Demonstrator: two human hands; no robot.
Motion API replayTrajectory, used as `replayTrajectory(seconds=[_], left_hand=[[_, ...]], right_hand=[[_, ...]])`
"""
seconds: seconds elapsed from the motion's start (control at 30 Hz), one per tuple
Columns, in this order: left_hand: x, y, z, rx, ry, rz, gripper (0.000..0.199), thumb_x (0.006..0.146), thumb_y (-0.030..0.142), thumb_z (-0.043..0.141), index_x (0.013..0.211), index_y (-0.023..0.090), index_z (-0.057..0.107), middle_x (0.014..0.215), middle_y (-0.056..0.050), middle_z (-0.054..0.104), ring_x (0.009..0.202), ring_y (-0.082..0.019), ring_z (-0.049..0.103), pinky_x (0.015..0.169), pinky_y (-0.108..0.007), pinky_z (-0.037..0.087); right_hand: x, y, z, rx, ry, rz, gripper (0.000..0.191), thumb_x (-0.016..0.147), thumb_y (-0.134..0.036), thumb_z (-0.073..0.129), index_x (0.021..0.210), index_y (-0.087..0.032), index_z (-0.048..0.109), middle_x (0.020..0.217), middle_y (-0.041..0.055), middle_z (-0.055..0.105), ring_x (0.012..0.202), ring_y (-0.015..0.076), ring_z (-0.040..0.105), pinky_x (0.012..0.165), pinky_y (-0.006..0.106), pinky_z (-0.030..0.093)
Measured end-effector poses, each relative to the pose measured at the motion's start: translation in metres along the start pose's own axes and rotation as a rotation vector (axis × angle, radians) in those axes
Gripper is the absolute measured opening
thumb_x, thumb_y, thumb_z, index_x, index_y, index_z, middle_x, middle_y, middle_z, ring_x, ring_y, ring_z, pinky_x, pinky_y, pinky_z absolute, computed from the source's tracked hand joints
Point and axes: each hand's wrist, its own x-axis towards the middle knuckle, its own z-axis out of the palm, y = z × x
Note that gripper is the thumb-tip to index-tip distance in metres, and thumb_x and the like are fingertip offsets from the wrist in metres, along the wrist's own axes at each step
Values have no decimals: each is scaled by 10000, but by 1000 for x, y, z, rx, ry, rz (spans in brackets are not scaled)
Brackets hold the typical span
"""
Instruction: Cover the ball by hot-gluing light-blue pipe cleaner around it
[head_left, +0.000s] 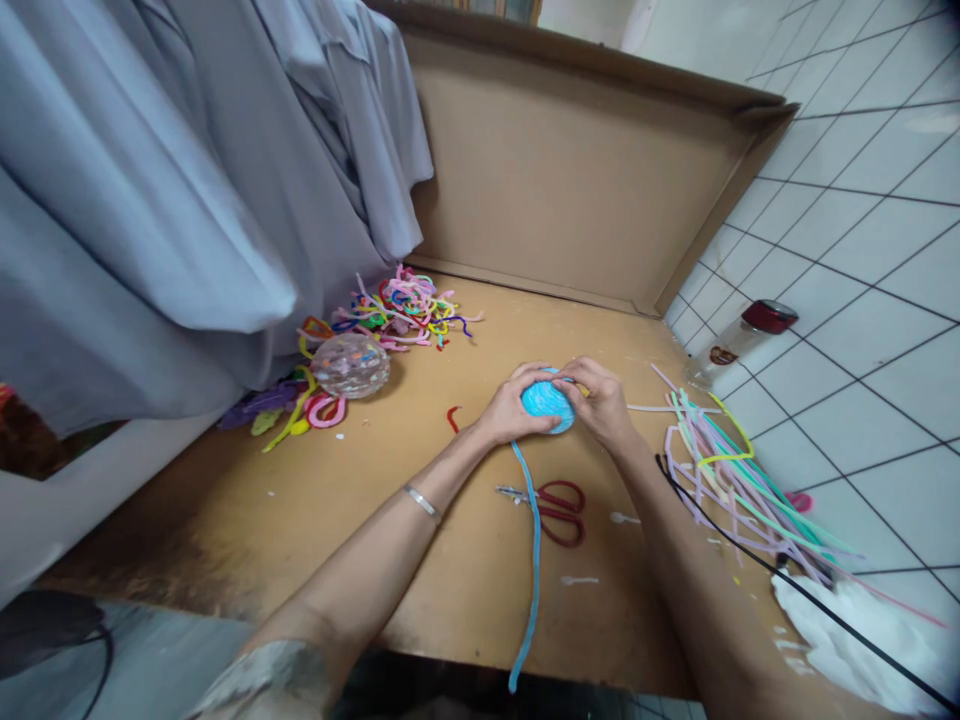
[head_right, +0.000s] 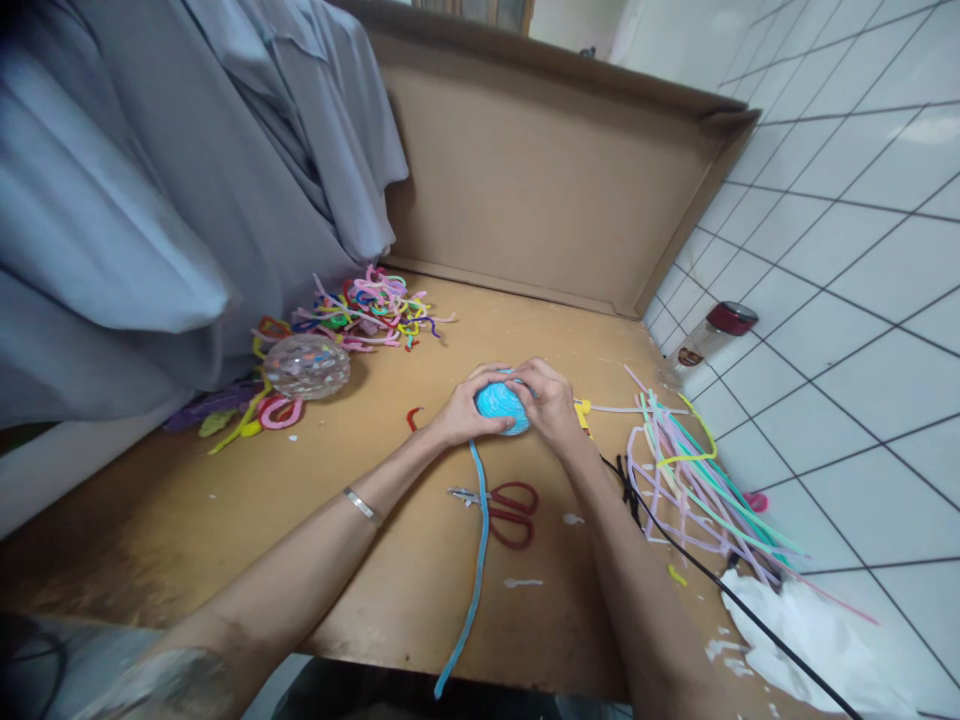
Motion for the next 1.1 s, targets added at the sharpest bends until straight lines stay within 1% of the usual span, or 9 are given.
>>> replayTrajectory(seconds=[0.17,0.3,0.4,0.57,0.77,0.9,0.97,1.03,1.1], left_hand=[[1,-1,1,4,-11,23,586,550,211,802,1108,186,624,1268,-122,551,1222,-275,525,1071,-485,389],[1,1,2,11,-15,22,568,547,188,798,1088,197,627,1261,-111,559,1213,-276,532,1062,-490,396],[2,0,2,12,-15,29,561,549,184,796,1084,203,629,1255,-104,564,1210,-273,536,1061,-491,397],[2,-1,2,13,-19,29,580,552,208,800,1104,202,620,1256,-108,562,1209,-274,534,1059,-494,398],[1,-1,1,38,-25,46,593,568,241,805,1121,181,598,1258,-125,551,1208,-278,526,1063,-485,394],[0,-2,4,74,-29,38,742,497,355,868,1157,189,574,1281,-134,525,1238,-295,498,1075,-485,383],[0,-3,5,82,-2,30,729,498,352,867,1145,190,573,1269,-128,533,1227,-287,505,1068,-474,390],[1,-4,6,66,37,15,657,533,313,846,1120,189,577,1245,-116,551,1202,-270,525,1056,-457,401],[1,-4,5,34,70,-15,620,547,288,832,1103,186,577,1231,-107,565,1186,-258,539,1050,-443,405]], right_hand=[[1,-3,0,-179,-37,-69,251,948,-286,429,856,-185,640,838,87,640,795,184,598,720,303,474],[1,-3,3,-223,-23,-93,261,954,-288,420,854,-174,632,829,94,641,785,191,597,712,308,476],[1,-1,3,-216,1,-89,251,950,-279,428,856,-179,638,834,90,642,793,191,601,717,309,478],[2,2,1,-128,-2,-102,198,927,-261,483,842,-182,644,819,70,640,772,173,605,702,292,479],[2,0,2,-132,3,-75,201,921,-245,485,828,-174,649,802,71,636,761,169,598,693,286,467],[4,-5,2,-76,10,-28,198,898,-282,528,806,-173,666,790,66,643,732,162,592,682,285,464],[6,-8,-1,1,32,15,219,883,-336,554,787,-178,671,767,52,644,713,155,584,675,281,464],[8,-8,-9,73,110,106,272,882,-402,548,781,-182,671,752,38,645,719,151,587,684,279,467],[9,-3,-20,76,232,247,359,912,-454,470,809,-174,669,768,39,653,748,156,601,700,283,472]])
